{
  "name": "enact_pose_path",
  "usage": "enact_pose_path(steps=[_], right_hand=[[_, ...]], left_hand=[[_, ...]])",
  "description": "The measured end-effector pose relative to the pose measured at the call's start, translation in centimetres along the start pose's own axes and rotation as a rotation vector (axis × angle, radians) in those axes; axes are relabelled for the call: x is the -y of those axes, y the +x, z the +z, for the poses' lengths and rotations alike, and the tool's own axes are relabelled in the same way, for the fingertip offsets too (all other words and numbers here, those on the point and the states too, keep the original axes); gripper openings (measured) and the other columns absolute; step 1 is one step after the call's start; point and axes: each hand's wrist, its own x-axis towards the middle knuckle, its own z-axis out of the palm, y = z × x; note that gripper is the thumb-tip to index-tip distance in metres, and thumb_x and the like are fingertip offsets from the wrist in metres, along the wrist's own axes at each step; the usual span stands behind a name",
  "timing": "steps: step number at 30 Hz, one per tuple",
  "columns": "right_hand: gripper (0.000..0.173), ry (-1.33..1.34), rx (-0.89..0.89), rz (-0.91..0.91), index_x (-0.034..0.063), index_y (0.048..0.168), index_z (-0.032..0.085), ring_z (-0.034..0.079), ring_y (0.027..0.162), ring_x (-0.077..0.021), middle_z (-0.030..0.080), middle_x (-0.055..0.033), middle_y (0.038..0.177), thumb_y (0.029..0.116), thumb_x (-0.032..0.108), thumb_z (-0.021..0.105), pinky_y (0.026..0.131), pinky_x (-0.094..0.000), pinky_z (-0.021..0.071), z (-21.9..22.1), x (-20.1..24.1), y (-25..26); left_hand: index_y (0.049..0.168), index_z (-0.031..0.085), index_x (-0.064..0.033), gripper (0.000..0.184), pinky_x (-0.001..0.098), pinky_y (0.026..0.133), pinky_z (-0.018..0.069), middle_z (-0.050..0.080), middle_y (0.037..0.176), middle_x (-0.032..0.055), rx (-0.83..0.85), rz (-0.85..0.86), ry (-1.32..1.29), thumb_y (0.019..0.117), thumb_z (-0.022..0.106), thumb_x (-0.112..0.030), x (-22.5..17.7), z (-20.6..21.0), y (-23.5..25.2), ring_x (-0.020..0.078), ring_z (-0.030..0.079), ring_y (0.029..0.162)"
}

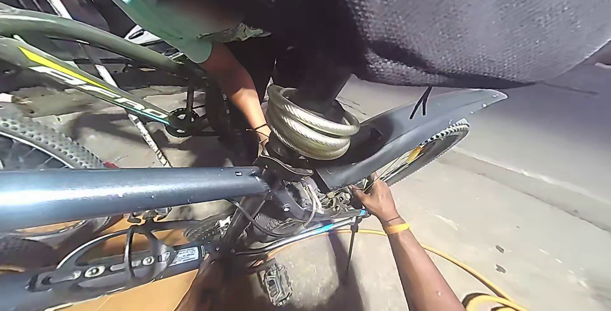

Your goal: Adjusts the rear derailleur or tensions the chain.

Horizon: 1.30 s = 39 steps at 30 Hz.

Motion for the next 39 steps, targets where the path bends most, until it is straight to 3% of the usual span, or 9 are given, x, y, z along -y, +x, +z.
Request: enact_pose_path(steps=[4,8,11,19,22,25,30,35,39], right_hand=[[0.075,-0.02,0.026,0.009,0.0097,0.15,0.047,0.07,0.107,-0.0296,0.072,-0.0105,0.12,0.0861,0.038,0.075,0.094,-0.057,0.0542,-0.1,0.2,-0.2],[0.078,0.002,-0.01,-0.012,0.0086,0.151,0.046,0.07,0.11,-0.0268,0.072,-0.0092,0.122,0.0847,0.038,0.076,0.097,-0.0549,0.0538,0.2,-0.1,-0.1],[0.08,0.005,0.015,0.002,0.0088,0.151,0.046,0.07,0.109,-0.0274,0.072,-0.0102,0.12,0.0831,0.039,0.076,0.096,-0.0558,0.0535,0.1,0.0,0.0],[0.077,-0.05,0.077,0.02,0.0108,0.148,0.05,0.069,0.112,-0.0309,0.072,-0.0119,0.121,0.0832,0.042,0.075,0.097,-0.0594,0.052,-0.3,0.1,0.4],[0.078,-0.059,0.087,0.013,0.0114,0.149,0.049,0.068,0.112,-0.0312,0.071,-0.0125,0.121,0.0832,0.044,0.074,0.096,-0.06,0.0521,-0.3,0.1,0.5],[0.077,-0.1,0.125,0.033,0.0123,0.148,0.05,0.069,0.11,-0.0333,0.071,-0.015,0.119,0.0836,0.046,0.074,0.095,-0.0611,0.0515,-0.5,0.2,0.7],[0.075,-0.117,0.131,0.025,0.0133,0.147,0.052,0.069,0.109,-0.0351,0.072,-0.0148,0.118,0.0839,0.048,0.074,0.094,-0.0627,0.0518,-0.5,0.2,0.8],[0.075,-0.123,0.131,0.055,0.0107,0.146,0.051,0.069,0.103,-0.0429,0.071,-0.0222,0.112,0.0826,0.04,0.078,0.09,-0.0681,0.051,-0.8,0.2,0.2],[0.064,-0.05,0.08,-0.002,0.0026,0.137,0.057,0.067,0.097,-0.0505,0.069,-0.0303,0.106,0.0797,0.022,0.078,0.084,-0.0739,0.0478,0.1,0.5,-0.5]], left_hand=[[0.151,0.049,-0.009,0.06,0.041,0.076,0.0635,0.059,0.145,0.0125,0.033,0.017,-0.036,0.098,0.069,-0.029,1.5,0.2,-0.4,0.0162,0.075,0.085],[0.147,0.052,-0.0054,0.056,0.047,0.085,0.0608,0.073,0.119,0.0131,0.042,-0.061,0.016,0.1005,0.065,-0.033,0.3,-0.1,0.0,0.0232,0.075,0.093],[0.145,0.054,0.0003,0.054,0.052,0.09,0.0578,0.073,0.116,0.0184,0.109,-0.123,0.006,0.1017,0.063,-0.031,-2.2,-1.3,0.9,0.0324,0.074,0.098],[0.143,0.056,-0.0078,0.051,0.0427,0.086,0.0609,0.07,0.129,0.0127,0.002,0.029,0.028,0.1012,0.064,-0.035,1.8,0.5,0.0,0.0202,0.075,0.095],[0.136,0.061,-0.0006,0.047,0.0475,0.086,0.0595,0.075,0.113,0.0162,0.017,-0.055,0.014,0.0999,0.066,-0.03,-1.7,-0.6,1.0,0.0281,0.075,0.093],[0.137,0.059,0.0043,0.048,0.0493,0.093,0.0558,0.073,0.116,0.02,0.096,-0.156,0.008,0.1008,0.064,-0.027,-4.4,-1.8,1.7,0.0346,0.073,0.102],[0.14,0.06,-0.0086,0.046,0.0378,0.081,0.063,0.071,0.127,0.009,-0.032,-0.003,0.0,0.1007,0.066,-0.031,1.0,0.5,0.5,0.0164,0.076,0.088],[0.136,0.064,-0.014,0.045,0.048,0.081,0.0609,0.075,0.114,0.0059,0.047,-0.201,-0.002,0.0991,0.063,-0.04,0.8,0.3,0.5,0.0197,0.075,0.09],[0.132,0.066,-0.0085,0.044,0.0499,0.096,0.0546,0.074,0.114,0.0113,0.104,-0.436,-0.048,0.0977,0.063,-0.035,-2.7,-1.7,1.5,0.025,0.071,0.104]])
